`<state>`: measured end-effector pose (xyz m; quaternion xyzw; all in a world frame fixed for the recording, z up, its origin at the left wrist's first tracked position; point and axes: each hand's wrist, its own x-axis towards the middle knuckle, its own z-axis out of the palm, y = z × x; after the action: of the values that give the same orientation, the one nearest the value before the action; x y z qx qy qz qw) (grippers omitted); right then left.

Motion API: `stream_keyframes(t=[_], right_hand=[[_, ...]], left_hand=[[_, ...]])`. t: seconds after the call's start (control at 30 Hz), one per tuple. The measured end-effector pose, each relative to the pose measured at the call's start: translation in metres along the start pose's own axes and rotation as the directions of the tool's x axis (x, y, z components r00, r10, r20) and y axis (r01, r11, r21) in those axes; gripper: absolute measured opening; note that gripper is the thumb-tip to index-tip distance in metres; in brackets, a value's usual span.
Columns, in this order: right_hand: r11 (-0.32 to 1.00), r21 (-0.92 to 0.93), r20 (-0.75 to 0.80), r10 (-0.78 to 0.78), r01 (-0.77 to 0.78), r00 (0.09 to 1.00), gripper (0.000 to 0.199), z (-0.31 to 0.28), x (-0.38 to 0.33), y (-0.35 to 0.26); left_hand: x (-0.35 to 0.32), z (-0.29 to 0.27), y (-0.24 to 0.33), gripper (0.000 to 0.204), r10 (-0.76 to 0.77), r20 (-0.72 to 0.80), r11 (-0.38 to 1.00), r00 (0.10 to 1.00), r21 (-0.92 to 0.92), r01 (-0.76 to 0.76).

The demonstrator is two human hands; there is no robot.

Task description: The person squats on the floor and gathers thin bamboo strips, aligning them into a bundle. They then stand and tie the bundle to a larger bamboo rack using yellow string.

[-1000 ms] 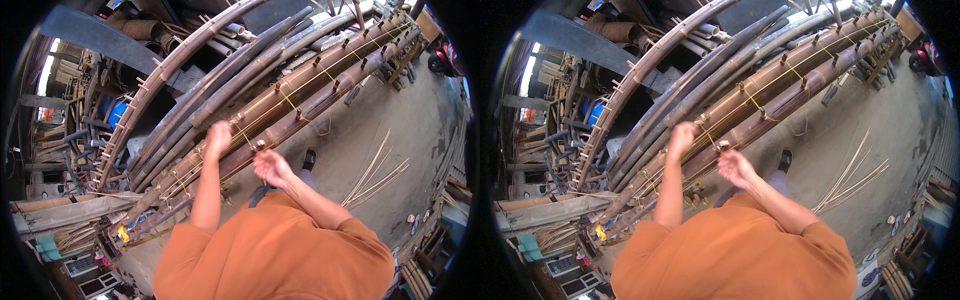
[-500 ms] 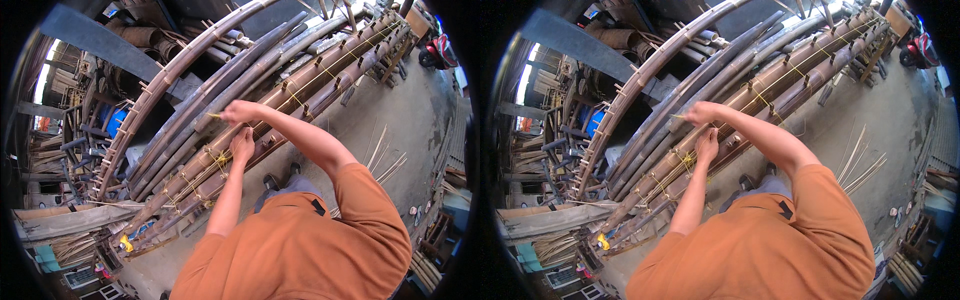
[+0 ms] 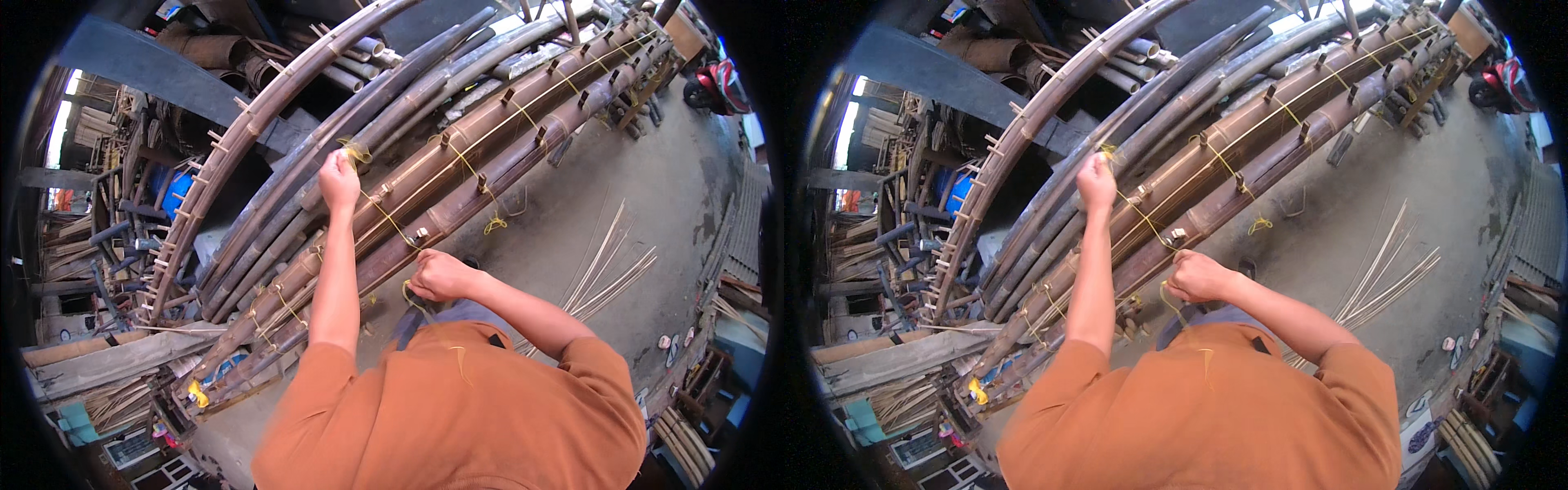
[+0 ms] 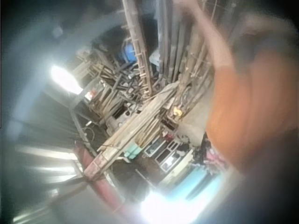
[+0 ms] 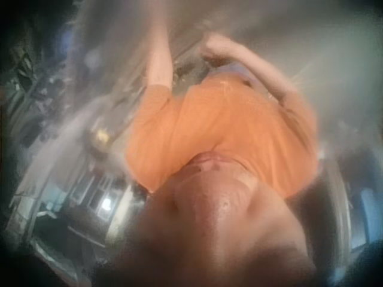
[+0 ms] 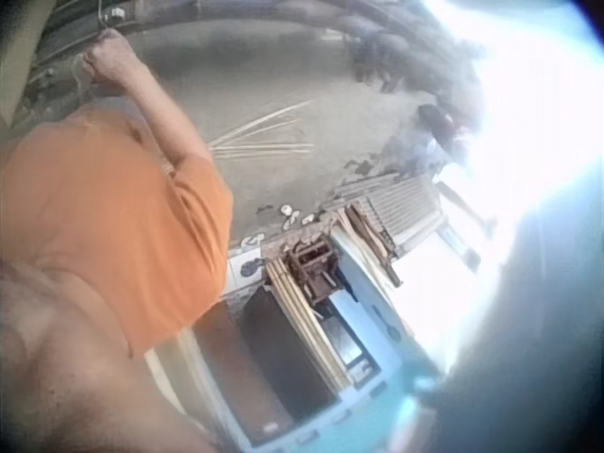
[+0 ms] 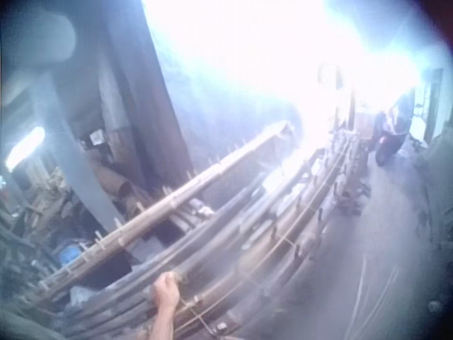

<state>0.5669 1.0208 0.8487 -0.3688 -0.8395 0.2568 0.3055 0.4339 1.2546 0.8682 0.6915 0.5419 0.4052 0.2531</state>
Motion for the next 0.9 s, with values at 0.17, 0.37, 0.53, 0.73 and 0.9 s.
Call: stream_keyframes(t=[0.17,0.37,0.53,0.73,0.9], right_hand=[[0.975,0.05,0.074,0.213,-0.217,0.974,0.034,-0.023,0.02,-0.021],[0.84,-0.467,0.207,0.406,-0.275,0.89,0.027,0.044,0.027,-0.028],[0.732,0.546,0.216,0.347,-0.408,0.913,0.056,0.105,0.033,-0.086],[-0.235,0.873,0.124,0.955,0.428,0.271,0.011,0.184,0.09,-0.095],[0.648,0.724,-0.261,0.574,-0.236,0.776,0.03,0.151,0.215,-0.137]], left_hand=[[-0.005,0.024,-0.042,0.027,-0.159,0.188,0.888,0.969,0.457,0.057],[0.006,-0.054,-0.099,0.026,-0.094,0.389,0.933,0.916,0.355,-0.055],[-0.059,-0.174,-0.081,0.024,-0.131,0.336,0.918,0.933,0.397,-0.014],[-0.161,-0.184,-0.109,0.024,-0.09,0.543,0.979,0.835,0.204,-0.027],[-0.175,-0.155,-0.185,0.031,0.188,0.302,0.981,0.934,-0.008,-0.195]])
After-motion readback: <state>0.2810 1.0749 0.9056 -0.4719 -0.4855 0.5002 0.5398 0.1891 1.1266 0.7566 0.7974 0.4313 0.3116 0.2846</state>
